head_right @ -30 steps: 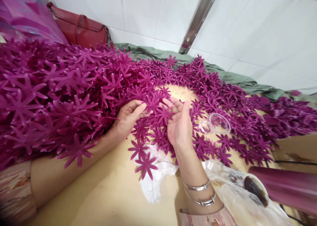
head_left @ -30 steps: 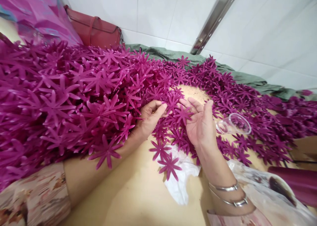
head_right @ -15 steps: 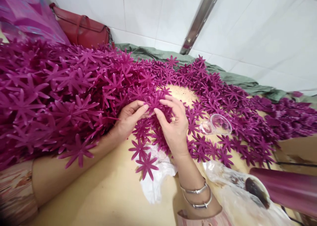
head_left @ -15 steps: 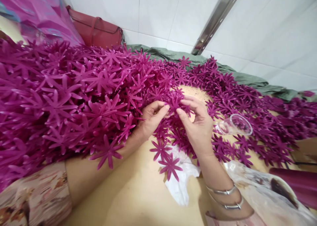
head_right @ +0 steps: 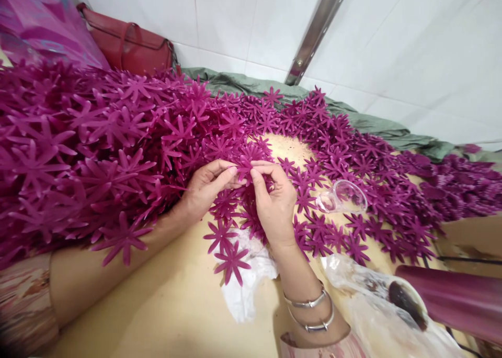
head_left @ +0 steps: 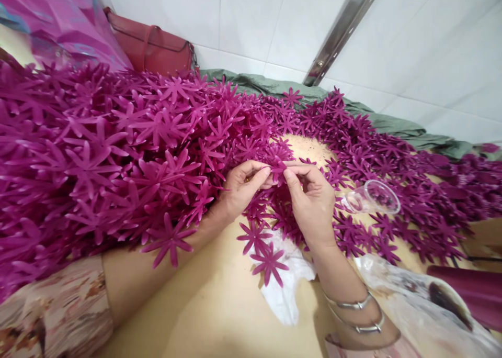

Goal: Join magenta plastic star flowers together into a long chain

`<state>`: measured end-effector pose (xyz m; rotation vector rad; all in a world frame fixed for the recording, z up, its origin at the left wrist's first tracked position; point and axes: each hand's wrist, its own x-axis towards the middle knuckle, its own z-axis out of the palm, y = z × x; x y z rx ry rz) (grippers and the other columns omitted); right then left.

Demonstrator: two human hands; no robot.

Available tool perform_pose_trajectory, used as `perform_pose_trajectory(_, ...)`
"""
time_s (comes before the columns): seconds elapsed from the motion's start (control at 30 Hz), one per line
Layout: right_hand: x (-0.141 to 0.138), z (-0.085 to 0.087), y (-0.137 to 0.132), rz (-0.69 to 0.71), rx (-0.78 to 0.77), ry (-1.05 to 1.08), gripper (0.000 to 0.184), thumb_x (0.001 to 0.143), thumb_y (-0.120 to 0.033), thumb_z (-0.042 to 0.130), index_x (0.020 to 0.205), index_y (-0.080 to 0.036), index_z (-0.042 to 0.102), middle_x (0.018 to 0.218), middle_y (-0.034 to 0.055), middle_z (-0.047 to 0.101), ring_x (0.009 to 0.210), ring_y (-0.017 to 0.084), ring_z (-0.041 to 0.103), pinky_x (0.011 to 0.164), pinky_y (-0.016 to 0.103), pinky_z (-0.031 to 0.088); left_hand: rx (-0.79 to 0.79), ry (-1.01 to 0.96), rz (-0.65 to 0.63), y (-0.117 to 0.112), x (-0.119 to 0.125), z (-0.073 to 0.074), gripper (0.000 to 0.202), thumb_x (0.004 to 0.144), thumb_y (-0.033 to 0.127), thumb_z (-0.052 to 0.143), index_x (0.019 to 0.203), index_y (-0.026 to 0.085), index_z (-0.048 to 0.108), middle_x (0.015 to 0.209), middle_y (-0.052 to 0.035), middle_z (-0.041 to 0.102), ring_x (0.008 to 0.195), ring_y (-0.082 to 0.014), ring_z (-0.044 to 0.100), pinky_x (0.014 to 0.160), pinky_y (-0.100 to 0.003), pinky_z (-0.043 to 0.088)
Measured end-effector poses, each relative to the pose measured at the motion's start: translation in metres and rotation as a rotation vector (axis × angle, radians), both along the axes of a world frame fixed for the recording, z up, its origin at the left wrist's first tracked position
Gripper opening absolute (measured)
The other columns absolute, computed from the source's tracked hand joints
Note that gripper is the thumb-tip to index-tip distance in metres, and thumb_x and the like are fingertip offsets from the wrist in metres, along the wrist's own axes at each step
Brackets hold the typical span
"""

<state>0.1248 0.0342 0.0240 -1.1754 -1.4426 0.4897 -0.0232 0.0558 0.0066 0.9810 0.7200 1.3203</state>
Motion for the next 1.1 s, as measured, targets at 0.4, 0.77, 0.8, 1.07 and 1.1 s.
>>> perform_pose_trajectory(0.4, 0.009, -0.011, 0.021, 0.069, -0.202, 0.764, 0.039, 0.093, -0.061, 0.062, 0.097, -0.022, 0.065, 0.095, 0.0023, 0.074, 0.086, 0.017, 0.072, 0.080, 0.031, 0.057, -0.067, -0.070, 0.095, 0.002, 0.001, -0.001, 0.034, 0.072, 0.041, 0.087, 0.082, 0.017, 0.066, 0.079, 0.0033, 0.069, 0.070, -0.0110, 0.071, 0.075, -0.026, 0.062)
perform_pose_trajectory(0.77, 0.014, -0.016, 0.019, 0.039, -0.169, 0.572, 0.027, 0.081, -0.037, 0.082, 0.098, -0.022, 0.067, 0.071, -0.0070, 0.066, 0.064, 0.010, 0.061, 0.073, 0.025, 0.054, -0.060, -0.071, 0.099, 0.003, 0.001, -0.001, 0.035, 0.070, 0.042, 0.088, 0.081, 0.017, 0.066, 0.077, 0.0037, 0.068, 0.070, -0.0101, 0.069, 0.074, -0.025, 0.061)
perform_pose_trajectory(0.8, 0.014, -0.015, 0.018, 0.019, -0.156, 0.518, 0.026, 0.084, -0.038, 0.079, 0.101, -0.022, 0.067, 0.077, -0.0048, 0.069, 0.069, 0.011, 0.064, 0.078, 0.027, 0.055, -0.059, -0.071, 0.097, 0.003, 0.001, -0.001, 0.034, 0.070, 0.042, 0.088, 0.081, 0.017, 0.066, 0.077, 0.0036, 0.068, 0.070, -0.0101, 0.069, 0.074, -0.025, 0.061)
perform_pose_trajectory(1.07, 0.004, 0.003, 0.002, -0.069, 0.133, -0.163, 0.029, 0.089, -0.031, 0.074, 0.118, -0.029, 0.072, 0.150, 0.0073, 0.058, 0.144, 0.026, 0.048, 0.125, 0.054, 0.030, 0.001, 0.004, 0.057, 0.002, 0.000, -0.001, 0.030, 0.076, 0.042, 0.083, 0.081, 0.016, 0.067, 0.079, 0.0012, 0.068, 0.073, -0.0105, 0.065, 0.077, -0.025, 0.058)
perform_pose_trajectory(1.1, 0.003, 0.004, 0.001, -0.050, 0.142, -0.200, 0.024, 0.089, -0.031, 0.075, 0.113, -0.029, 0.074, 0.148, 0.0068, 0.060, 0.143, 0.027, 0.049, 0.126, 0.055, 0.029, 0.020, 0.027, 0.052, 0.001, 0.000, -0.001, 0.029, 0.078, 0.041, 0.082, 0.081, 0.016, 0.067, 0.079, 0.0011, 0.067, 0.073, -0.0102, 0.064, 0.077, -0.024, 0.057)
